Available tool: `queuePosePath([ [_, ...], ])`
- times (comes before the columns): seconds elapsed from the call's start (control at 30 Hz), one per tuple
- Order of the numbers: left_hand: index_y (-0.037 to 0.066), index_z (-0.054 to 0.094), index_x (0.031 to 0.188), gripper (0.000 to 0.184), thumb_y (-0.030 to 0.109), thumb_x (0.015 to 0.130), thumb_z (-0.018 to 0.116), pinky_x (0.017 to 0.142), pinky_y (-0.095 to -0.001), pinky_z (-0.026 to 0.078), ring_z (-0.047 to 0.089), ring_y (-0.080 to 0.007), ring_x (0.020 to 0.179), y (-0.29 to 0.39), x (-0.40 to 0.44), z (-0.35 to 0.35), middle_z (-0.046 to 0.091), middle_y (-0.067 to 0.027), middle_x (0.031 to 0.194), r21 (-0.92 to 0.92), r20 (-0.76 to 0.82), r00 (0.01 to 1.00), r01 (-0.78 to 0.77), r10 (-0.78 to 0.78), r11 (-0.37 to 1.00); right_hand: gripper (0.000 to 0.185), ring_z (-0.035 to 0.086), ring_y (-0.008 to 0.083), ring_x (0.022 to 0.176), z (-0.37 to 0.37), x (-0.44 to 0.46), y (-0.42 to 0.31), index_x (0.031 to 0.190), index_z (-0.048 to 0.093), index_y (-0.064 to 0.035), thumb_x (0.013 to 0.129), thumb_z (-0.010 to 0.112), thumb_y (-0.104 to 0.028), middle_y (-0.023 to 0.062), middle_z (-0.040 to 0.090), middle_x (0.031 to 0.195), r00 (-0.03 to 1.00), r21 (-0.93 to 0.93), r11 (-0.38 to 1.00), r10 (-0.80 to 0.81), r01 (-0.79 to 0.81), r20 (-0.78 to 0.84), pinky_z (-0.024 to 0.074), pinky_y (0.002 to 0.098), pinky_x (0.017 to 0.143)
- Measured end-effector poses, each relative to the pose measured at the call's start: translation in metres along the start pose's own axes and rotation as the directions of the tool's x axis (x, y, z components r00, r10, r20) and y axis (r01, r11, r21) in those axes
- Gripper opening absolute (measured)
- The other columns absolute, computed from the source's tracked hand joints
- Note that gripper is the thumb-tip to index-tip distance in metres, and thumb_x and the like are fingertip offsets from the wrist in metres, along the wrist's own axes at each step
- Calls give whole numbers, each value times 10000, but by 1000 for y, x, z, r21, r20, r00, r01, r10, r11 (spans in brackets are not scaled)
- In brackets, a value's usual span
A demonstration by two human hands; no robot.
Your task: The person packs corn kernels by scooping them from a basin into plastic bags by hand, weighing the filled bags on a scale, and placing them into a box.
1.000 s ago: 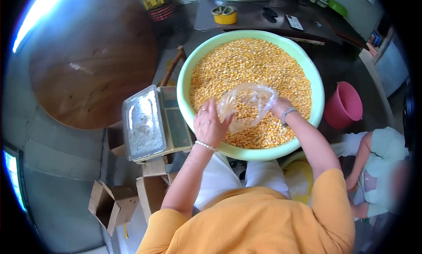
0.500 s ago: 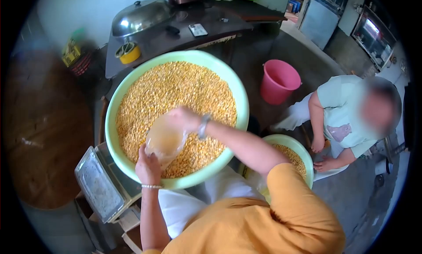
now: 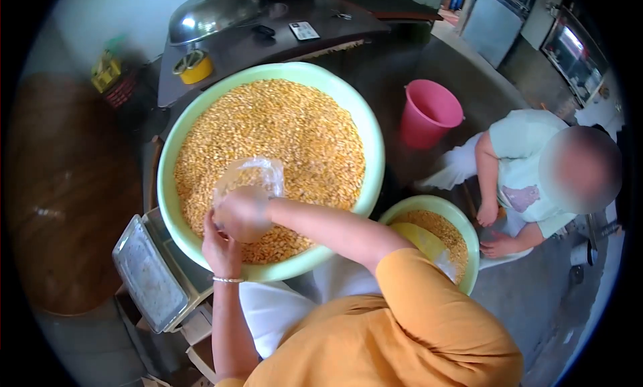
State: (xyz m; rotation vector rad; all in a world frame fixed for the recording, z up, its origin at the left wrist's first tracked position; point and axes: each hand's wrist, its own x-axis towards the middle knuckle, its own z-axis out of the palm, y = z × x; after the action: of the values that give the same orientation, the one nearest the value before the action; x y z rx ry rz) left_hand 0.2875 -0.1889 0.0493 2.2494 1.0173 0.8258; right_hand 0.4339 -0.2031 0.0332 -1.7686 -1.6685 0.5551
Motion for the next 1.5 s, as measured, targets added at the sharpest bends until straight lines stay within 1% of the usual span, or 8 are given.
queuePosePath([
  [0.17, 53, 540, 1123, 341, 134, 796, 593, 595, -376, 468, 591, -304, 650, -1, 4, 3, 601, -161, 726, 61, 13, 1000, 21, -22, 998, 563, 593, 295, 932, 1, -11, 38, 1118, 568, -60, 658, 724, -346, 158, 625, 974, 989, 109, 991, 93, -80, -118, 459, 355, 830],
  [0.33, 18, 581, 1081, 267, 95, 832, 520, 528, -338, 471, 591, -206, 544, -12, 2, 8, 588, -121, 644, -139, 17, 993, 115, -113, 984, 323, 536, 289, 1012, -48, -45, -24, 994, 615, -39, 699, 606, -172, 152, 568, 1061, 907, -359, 928, 236, -104, 348, 441, 375, 875],
  [0.43, 29, 581, 1072, 244, 140, 865, 513, 557, -340, 483, 608, -234, 580, -24, 3, 12, 605, -135, 669, -37, -24, 1000, 9, -10, 999, 275, 539, 278, 981, -13, -59, 9, 928, 628, -41, 668, 559, -99, 135, 571, 1005, 927, -444, 839, -172, 316, 335, 449, 375, 847],
  [0.53, 53, 576, 1077, 300, 204, 819, 598, 602, -358, 479, 616, -266, 656, -15, 3, 3, 613, -148, 698, 162, -2, 1000, 6, -6, 987, 287, 539, 268, 974, -21, -62, 0, 944, 625, -49, 666, 563, -83, 117, 572, 1006, 919, -404, 847, -218, 346, 329, 454, 370, 825],
  [0.7, 42, 562, 1084, 434, 209, 710, 703, 617, -393, 469, 604, -291, 652, -12, 3, 7, 618, -139, 713, 100, 43, 998, 47, -51, 994, 226, 605, 264, 692, -51, -79, -9, 892, 610, -66, 710, 514, 28, 101, 583, 744, 888, -183, 931, -359, 317, -288, 494, 356, 609],
  [1.0, 29, 581, 944, 170, 164, 860, 519, 602, -453, 446, 582, -389, 679, -1, 5, 3, 601, -222, 725, 157, 35, 999, 36, -42, 987, 144, 611, 311, 704, -115, -98, 47, 830, 629, -11, 735, 523, 10, 153, 625, 765, 824, -129, 979, 57, -156, -564, 500, 385, 675],
  [1.23, 25, 574, 1021, 331, 254, 790, 636, 613, -409, 463, 604, -346, 676, 0, 6, 5, 623, -175, 709, 196, 55, 995, 69, -81, 978, 286, 587, 329, 955, -120, -102, 63, 920, 644, -10, 854, 519, -258, 205, 621, 965, 808, -410, 728, 587, -549, -39, 465, 391, 839],
  [1.5, 10, 573, 1028, 270, 133, 791, 618, 592, -379, 452, 591, -289, 616, 0, 4, 7, 608, -157, 674, 192, 61, 998, 13, -25, 981, 371, 617, 292, 872, -100, -102, 44, 1005, 604, 27, 896, 475, -304, 205, 622, 928, 790, -487, 724, 604, -489, 106, 500, 395, 778],
])
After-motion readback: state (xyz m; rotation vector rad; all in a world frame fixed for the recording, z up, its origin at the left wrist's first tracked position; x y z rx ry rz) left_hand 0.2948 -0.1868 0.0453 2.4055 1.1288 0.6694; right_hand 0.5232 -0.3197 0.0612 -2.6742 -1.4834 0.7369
